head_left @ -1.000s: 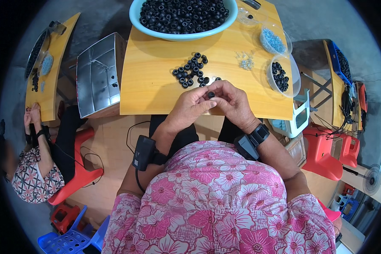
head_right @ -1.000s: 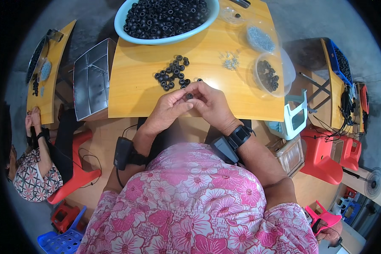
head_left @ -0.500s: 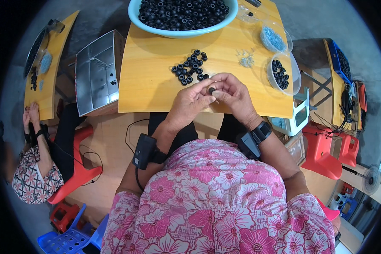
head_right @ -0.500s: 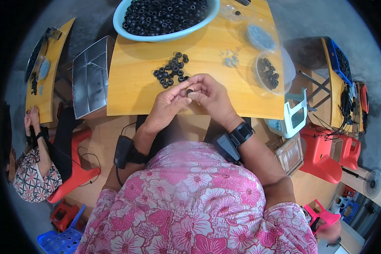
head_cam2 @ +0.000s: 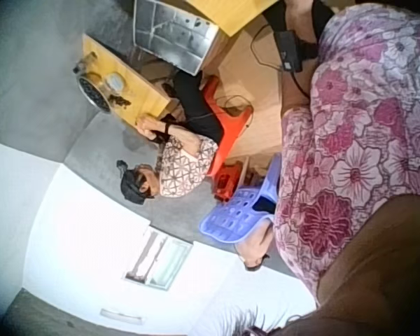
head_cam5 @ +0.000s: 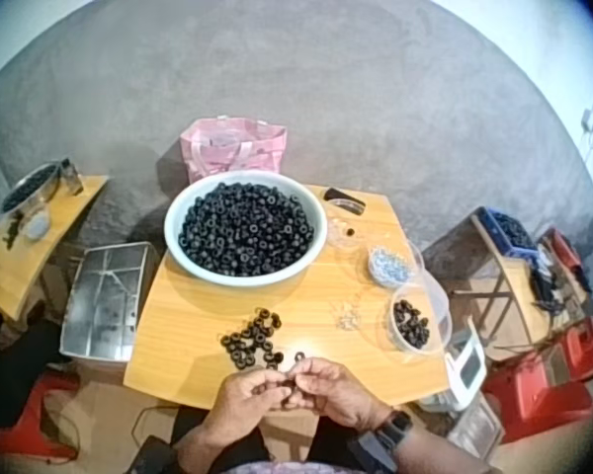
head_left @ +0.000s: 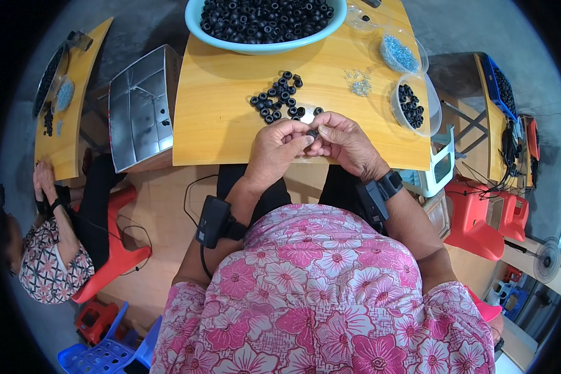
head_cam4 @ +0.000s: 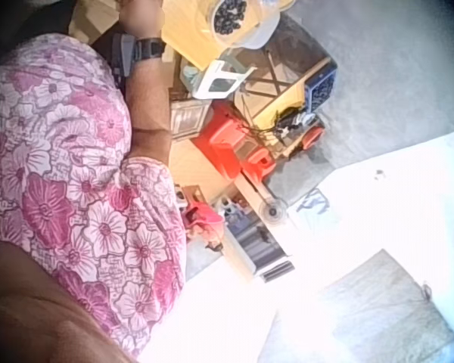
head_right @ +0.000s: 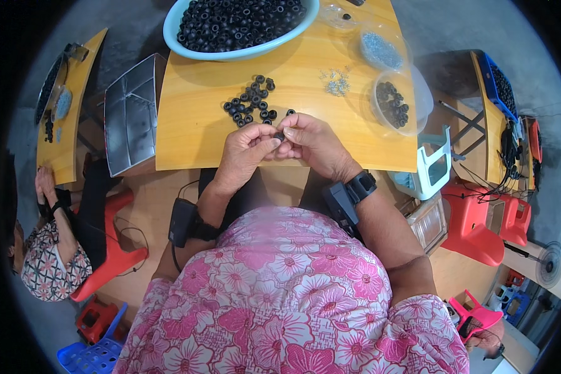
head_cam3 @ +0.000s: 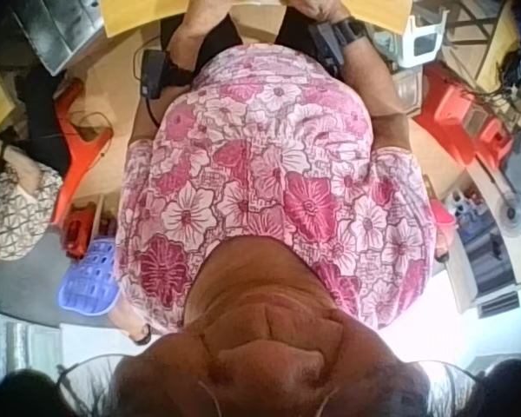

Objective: Sorting and inspecting small black circular components.

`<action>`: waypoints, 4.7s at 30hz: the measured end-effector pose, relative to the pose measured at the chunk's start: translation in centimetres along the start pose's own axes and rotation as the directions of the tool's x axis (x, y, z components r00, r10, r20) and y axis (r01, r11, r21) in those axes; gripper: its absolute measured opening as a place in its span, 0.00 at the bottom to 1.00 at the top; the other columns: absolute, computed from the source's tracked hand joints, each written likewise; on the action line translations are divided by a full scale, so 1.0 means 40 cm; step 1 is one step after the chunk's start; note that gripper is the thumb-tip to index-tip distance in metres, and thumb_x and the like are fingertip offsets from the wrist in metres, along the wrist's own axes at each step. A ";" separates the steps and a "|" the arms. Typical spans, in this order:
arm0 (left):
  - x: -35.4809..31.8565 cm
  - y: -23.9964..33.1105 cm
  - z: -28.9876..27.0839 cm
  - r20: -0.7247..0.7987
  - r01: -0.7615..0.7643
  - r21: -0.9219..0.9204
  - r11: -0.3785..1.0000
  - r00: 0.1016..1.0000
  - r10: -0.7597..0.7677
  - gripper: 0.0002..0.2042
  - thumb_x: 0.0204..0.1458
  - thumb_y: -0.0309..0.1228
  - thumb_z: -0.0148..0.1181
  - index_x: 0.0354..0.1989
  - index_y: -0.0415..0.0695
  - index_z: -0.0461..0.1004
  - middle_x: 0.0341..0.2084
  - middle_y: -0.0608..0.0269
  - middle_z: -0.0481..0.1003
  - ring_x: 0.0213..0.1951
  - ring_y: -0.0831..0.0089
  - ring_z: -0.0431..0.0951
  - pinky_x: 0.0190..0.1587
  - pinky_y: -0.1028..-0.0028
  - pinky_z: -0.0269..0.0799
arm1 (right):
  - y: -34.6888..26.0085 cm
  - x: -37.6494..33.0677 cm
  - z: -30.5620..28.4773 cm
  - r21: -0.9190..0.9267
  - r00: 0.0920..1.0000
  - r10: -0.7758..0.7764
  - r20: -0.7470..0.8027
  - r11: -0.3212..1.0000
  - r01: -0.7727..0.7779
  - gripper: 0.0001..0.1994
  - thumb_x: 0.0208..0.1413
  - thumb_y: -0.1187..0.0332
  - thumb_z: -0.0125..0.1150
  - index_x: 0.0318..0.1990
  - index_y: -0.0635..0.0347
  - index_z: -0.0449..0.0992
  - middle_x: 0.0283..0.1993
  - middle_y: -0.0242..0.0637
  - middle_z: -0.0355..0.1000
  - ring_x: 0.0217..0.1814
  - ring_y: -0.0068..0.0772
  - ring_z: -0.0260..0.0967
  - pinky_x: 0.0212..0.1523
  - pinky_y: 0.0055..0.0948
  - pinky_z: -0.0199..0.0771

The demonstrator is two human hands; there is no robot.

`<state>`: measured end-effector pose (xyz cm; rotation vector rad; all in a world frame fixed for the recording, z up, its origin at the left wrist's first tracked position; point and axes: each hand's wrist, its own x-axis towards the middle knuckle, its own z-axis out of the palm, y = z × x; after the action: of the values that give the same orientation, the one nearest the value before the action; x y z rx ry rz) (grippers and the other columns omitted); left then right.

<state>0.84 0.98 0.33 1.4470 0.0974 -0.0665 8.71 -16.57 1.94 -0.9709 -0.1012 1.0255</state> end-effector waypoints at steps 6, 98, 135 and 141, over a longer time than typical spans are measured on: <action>0.000 -0.008 -0.002 -0.032 0.014 -0.065 0.998 0.999 -0.016 0.06 0.53 0.24 0.60 0.37 0.36 0.76 0.26 0.69 0.73 0.26 0.84 0.71 0.30 0.83 0.69 | -0.001 -0.001 0.004 -0.089 0.999 -0.011 -0.045 0.996 0.007 0.09 0.60 0.66 0.57 0.43 0.61 0.72 0.35 0.33 0.73 0.35 0.24 0.73 0.44 0.29 0.78; 0.001 0.049 -0.010 0.154 0.003 0.106 0.994 0.988 -0.020 0.17 0.54 0.34 0.62 0.48 0.36 0.73 0.28 0.73 0.65 0.30 0.86 0.63 0.34 0.83 0.63 | -0.001 -0.021 0.045 -0.930 0.967 -0.224 0.123 0.313 0.191 0.15 0.65 0.60 0.44 0.50 0.62 0.65 0.40 0.48 0.72 0.44 0.50 0.73 0.46 0.38 0.71; -0.006 -0.011 0.010 -0.009 -0.036 0.015 0.999 0.999 0.036 0.11 0.55 0.23 0.57 0.46 0.38 0.75 0.27 0.74 0.71 0.29 0.87 0.68 0.32 0.83 0.67 | -0.003 -0.011 -0.010 -0.216 0.983 0.086 0.165 0.975 -0.049 0.22 0.64 0.48 0.46 0.36 0.61 0.70 0.20 0.27 0.62 0.21 0.20 0.57 0.33 0.25 0.69; -0.001 0.003 0.008 -0.037 0.001 0.045 0.999 0.999 0.001 0.10 0.55 0.26 0.59 0.44 0.36 0.76 0.29 0.71 0.70 0.30 0.85 0.69 0.32 0.82 0.69 | 0.010 0.000 -0.024 -0.156 0.985 0.124 0.123 0.982 -0.104 0.23 0.63 0.46 0.47 0.29 0.59 0.70 0.19 0.26 0.60 0.21 0.20 0.56 0.33 0.26 0.70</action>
<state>0.81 0.67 0.48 1.4931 0.1272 -0.0422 8.91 -17.14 1.08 -1.0529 -0.2367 1.2015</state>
